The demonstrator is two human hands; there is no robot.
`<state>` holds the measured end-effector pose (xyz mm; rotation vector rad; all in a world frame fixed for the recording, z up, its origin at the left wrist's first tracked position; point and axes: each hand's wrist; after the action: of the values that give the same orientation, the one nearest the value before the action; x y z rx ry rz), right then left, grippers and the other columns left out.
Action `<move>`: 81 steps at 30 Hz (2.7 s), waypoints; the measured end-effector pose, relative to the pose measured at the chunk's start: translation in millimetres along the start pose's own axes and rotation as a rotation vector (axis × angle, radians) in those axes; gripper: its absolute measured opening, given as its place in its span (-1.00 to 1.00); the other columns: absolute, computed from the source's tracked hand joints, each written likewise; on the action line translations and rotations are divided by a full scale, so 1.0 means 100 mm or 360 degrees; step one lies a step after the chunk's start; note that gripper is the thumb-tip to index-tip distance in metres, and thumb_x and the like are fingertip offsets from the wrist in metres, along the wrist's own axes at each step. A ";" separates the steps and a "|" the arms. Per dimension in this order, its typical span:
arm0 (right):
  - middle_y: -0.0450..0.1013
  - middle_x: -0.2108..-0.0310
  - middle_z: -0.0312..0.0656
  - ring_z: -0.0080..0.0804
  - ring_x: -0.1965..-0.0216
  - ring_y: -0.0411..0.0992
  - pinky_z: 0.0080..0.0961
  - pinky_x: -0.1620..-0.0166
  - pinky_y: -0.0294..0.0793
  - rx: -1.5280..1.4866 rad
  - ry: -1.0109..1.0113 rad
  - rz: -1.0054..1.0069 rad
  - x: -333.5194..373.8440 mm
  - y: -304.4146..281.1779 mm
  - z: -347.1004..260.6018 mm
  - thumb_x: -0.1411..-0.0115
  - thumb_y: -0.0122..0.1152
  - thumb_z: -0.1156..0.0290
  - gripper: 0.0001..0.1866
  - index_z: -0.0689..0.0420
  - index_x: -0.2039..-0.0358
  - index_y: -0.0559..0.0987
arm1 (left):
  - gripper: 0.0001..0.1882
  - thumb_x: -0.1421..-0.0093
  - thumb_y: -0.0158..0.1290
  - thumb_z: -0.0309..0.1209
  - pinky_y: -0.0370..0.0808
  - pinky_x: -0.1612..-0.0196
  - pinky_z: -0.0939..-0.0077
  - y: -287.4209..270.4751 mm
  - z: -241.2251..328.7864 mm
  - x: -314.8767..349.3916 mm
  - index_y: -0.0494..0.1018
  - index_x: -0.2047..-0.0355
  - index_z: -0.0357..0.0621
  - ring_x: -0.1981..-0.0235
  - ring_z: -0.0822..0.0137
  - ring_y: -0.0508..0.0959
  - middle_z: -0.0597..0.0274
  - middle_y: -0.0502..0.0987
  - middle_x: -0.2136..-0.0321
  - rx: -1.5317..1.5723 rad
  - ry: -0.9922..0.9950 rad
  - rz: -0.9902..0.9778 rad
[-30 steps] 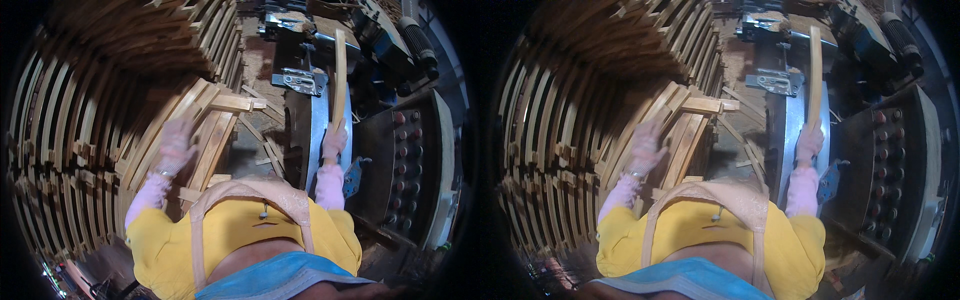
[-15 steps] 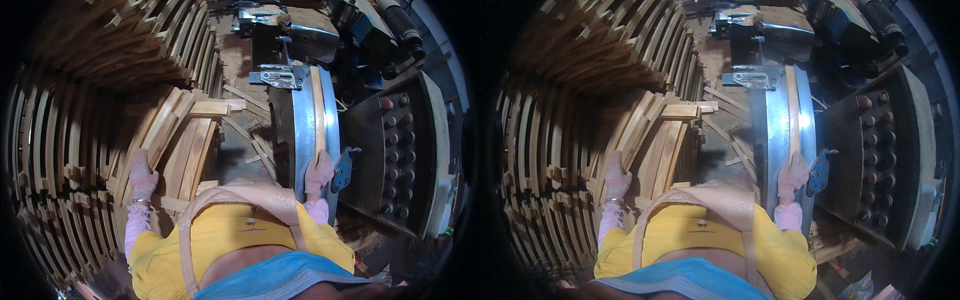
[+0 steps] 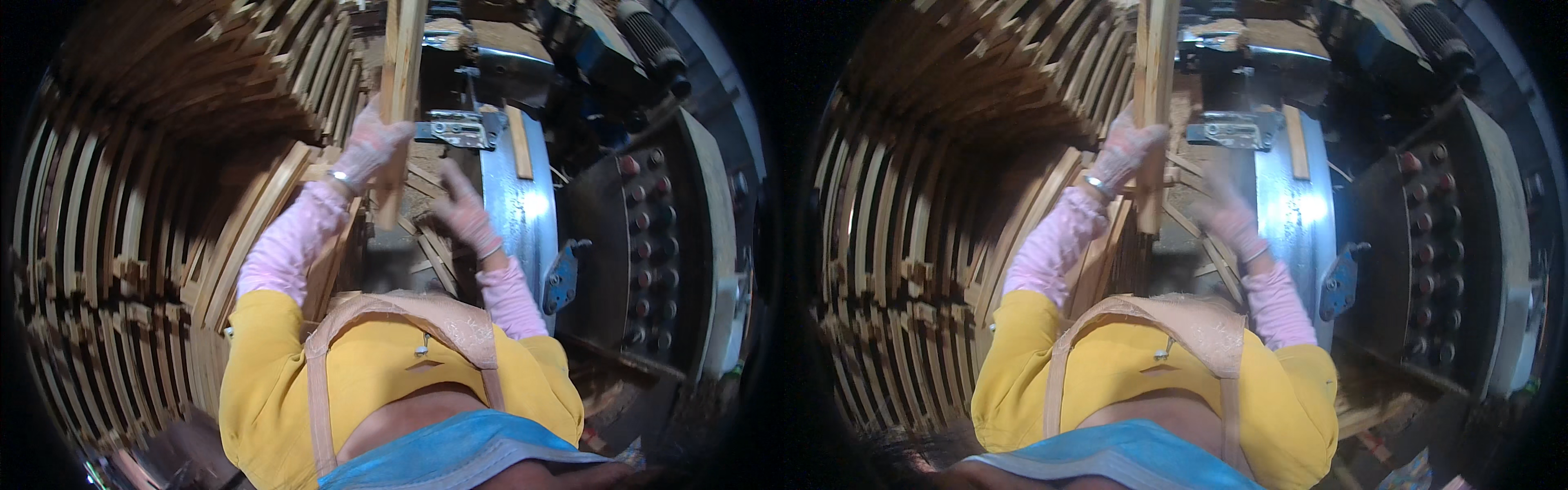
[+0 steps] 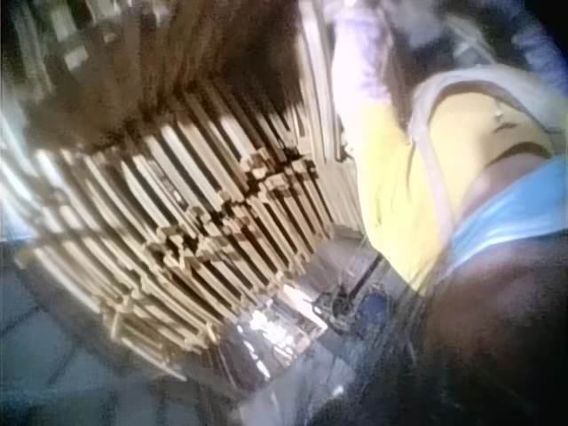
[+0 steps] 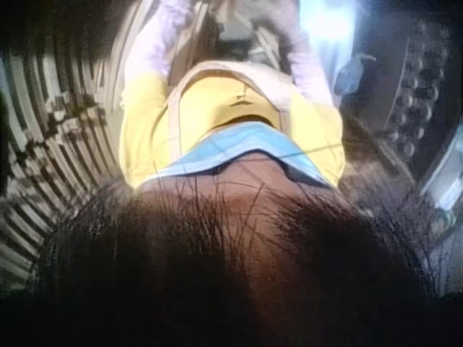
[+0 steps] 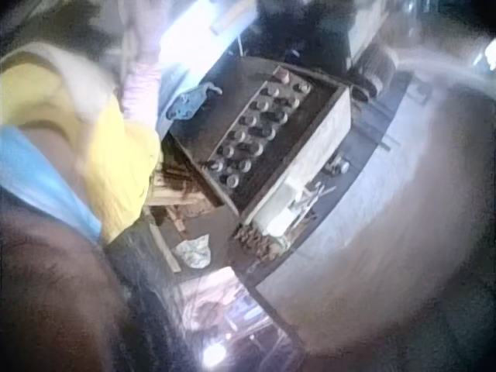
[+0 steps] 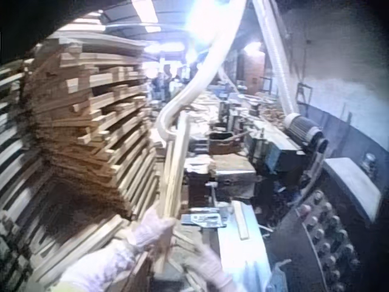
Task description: The person picks up wood strips by hand, feeds them into a processing machine one by one, and then places the processed strips onto a large stack of wood.
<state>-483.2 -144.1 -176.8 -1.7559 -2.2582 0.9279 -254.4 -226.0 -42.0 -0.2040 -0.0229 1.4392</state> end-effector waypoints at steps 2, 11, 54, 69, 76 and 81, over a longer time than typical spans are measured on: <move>0.10 -0.51 0.02 -0.19 -0.49 0.12 -0.38 -0.48 0.13 -0.0259 0.0055 0.0187 0.27 0.13 -0.59 -0.23 0.43 0.42 -0.04 0.18 -0.53 0.07 | -0.46 -0.12 0.28 -0.40 0.61 0.13 0.39 0.53 -0.23 -0.08 0.42 -0.10 -0.24 0.24 0.31 0.61 0.15 0.63 0.21 0.0458 -0.0134 -0.0016; 0.59 0.19 0.05 0.17 0.13 0.55 0.05 0.08 0.54 0.0774 0.1335 0.0717 2.45 0.00 -0.46 -0.07 0.41 0.30 -0.25 0.11 -0.29 0.40 | -0.14 -0.21 0.20 -0.12 0.33 -0.38 0.35 0.85 -0.82 0.68 0.24 -0.39 -0.40 -0.33 0.09 0.44 -0.18 0.43 -0.30 -0.0122 -0.0716 -0.1173; 0.44 -0.18 0.15 0.06 -0.13 0.48 -0.22 -0.20 0.51 0.0503 0.2037 0.1070 3.48 0.16 -0.51 -0.03 0.38 0.44 -0.07 0.21 -0.44 0.25 | -0.12 0.11 0.28 0.32 0.08 -0.37 -0.19 2.68 -1.00 1.48 0.59 -0.15 0.08 -0.30 -0.25 0.24 -0.26 0.28 -0.23 -0.1223 0.0923 -0.1260; 0.57 0.25 0.12 0.20 0.17 0.57 0.13 0.13 0.55 0.0762 0.1756 0.0656 3.08 -0.16 -0.38 -0.02 0.46 0.19 -0.44 0.14 0.00 0.51 | -0.27 -0.24 0.14 0.09 -0.04 -0.49 -0.12 1.85 -1.42 -0.82 0.34 -0.34 0.08 -0.45 -0.14 0.15 -0.09 0.22 -0.39 -0.2001 0.0386 -0.0561; 0.59 0.26 0.07 0.17 0.20 0.57 0.07 0.20 0.56 0.0785 0.2162 0.0081 3.53 -0.29 -0.98 -0.03 0.47 0.14 -0.47 0.06 0.06 0.47 | -0.20 -0.09 0.33 -0.10 0.05 -0.48 -0.09 0.52 -1.20 0.30 0.35 -0.33 0.04 -0.43 -0.14 0.17 -0.14 0.23 -0.38 -0.1709 0.0522 -0.0627; 0.53 0.11 -0.09 0.05 0.11 0.49 -0.02 0.11 0.50 0.1242 0.1257 0.0564 2.75 -0.25 -0.27 -0.12 0.35 0.20 -0.54 0.05 -0.03 0.57 | -0.23 -0.07 0.37 -0.21 0.22 -0.42 -0.03 -0.26 -0.97 1.01 0.39 -0.28 -0.07 -0.34 -0.20 0.33 -0.22 0.34 -0.32 -0.1523 0.0626 -0.0290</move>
<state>-577.5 114.3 -212.1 -1.6984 -0.9423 0.7915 -202.2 -141.6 -144.2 -1.2310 -0.4007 1.0888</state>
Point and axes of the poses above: each hand's wrist, its own x-axis away from the middle knuckle, its own y-axis out of the palm, z = x × y
